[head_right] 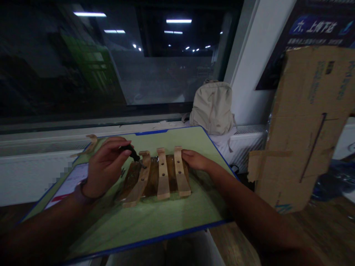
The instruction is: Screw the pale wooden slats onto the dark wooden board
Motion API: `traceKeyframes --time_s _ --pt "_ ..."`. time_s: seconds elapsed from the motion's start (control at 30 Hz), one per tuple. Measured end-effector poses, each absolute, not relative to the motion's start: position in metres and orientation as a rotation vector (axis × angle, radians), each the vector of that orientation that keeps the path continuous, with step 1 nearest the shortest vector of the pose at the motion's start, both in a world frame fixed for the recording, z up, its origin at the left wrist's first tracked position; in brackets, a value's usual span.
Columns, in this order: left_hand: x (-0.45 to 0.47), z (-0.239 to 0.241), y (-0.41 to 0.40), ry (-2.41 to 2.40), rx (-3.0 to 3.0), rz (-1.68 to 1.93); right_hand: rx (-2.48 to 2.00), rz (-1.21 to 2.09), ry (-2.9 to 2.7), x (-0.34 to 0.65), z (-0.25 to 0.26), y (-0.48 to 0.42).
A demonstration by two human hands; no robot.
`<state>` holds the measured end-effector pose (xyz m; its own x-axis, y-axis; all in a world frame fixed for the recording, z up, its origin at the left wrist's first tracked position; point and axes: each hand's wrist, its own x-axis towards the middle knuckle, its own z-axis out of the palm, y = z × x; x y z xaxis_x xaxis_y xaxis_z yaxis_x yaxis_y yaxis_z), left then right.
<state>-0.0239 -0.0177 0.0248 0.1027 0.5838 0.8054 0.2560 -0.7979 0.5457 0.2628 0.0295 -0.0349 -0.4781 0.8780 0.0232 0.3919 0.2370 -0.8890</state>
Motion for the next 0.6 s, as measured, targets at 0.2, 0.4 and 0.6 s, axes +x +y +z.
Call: traceKeyframes --time_s 0.2,0.4,0.6 --pt "-0.0205 0.0220 -0.0232 0.877 1.920 1.633 -1.130 1.132 -2.037 0.2634 -0.0364 0.0311" --pt "-0.0187 0.0213 -0.0209 0.756 1.938 1.644 -1.152 1.119 -2.053 0.2642 -0.0362 0.0309" --pt "-0.0216 0.0237 -0.0169 0.762 2.070 1.744 -1.182 1.160 -2.010 0.2611 -0.0312 0.0275"
